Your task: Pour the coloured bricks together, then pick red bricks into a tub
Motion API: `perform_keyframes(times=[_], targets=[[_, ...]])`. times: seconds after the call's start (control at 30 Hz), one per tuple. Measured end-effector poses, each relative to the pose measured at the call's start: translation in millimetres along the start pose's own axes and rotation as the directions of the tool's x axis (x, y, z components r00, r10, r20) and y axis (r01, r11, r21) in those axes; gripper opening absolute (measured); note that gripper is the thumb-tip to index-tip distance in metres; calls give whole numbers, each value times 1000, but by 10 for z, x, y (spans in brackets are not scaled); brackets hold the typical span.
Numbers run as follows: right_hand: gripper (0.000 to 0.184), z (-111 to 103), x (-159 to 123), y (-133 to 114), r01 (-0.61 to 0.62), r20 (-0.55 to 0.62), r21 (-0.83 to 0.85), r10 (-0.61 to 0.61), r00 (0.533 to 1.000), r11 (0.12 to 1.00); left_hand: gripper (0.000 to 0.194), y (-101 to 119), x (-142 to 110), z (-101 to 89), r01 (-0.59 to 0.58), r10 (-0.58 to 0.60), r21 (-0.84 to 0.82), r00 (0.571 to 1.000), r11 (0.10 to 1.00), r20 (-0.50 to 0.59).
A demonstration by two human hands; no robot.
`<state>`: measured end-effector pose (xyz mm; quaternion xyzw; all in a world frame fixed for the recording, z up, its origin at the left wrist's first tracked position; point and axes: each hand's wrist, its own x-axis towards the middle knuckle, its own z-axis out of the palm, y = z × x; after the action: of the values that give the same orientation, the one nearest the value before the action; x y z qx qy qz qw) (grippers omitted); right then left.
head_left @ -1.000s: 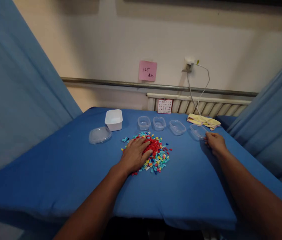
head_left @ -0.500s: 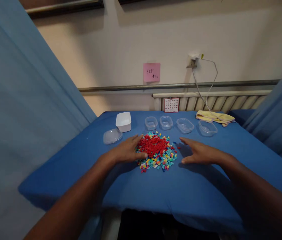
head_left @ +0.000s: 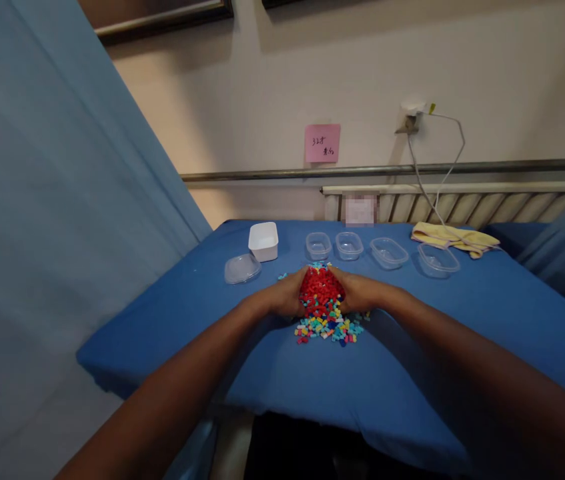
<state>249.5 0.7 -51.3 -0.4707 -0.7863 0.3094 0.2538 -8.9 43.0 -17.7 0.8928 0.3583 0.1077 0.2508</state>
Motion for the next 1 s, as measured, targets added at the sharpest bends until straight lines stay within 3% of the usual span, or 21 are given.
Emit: perform_keyframes(times=[0.1,0.3,0.37,0.47,0.57,0.67,0.83,1.0], targets=[[94,18,-8,19,-28,-28,28,28,999,999,116,-57,26,53,24,-20,-87,999,996,40],[111,84,20,72,-18,-40,186,26,999,982,123,-153,47,175,13,-29,-315,999,949,-46],[112,135,49,79,-12,-22,382,22,1000,924,125,-171,73,226,22,-60,-383,994,924,-87],[118,198,71,69,-61,-13,655,92,996,753,125,-168,116,293,39,-120,-522,985,852,-121],[120,209,54,25,-101,-11,736,160,987,670,126,-127,147,340,62,-181,-668,977,741,-110],[117,154,36,-48,-128,-13,765,213,977,631,125,-55,167,342,85,-212,-722,973,686,-86],[120,-53,69,-176,-148,-44,730,261,964,667,132,113,197,181,118,-232,-744,971,657,-50],[100,-280,128,-287,-122,-99,543,207,973,831,119,235,246,-101,95,-204,-638,974,764,-99]])
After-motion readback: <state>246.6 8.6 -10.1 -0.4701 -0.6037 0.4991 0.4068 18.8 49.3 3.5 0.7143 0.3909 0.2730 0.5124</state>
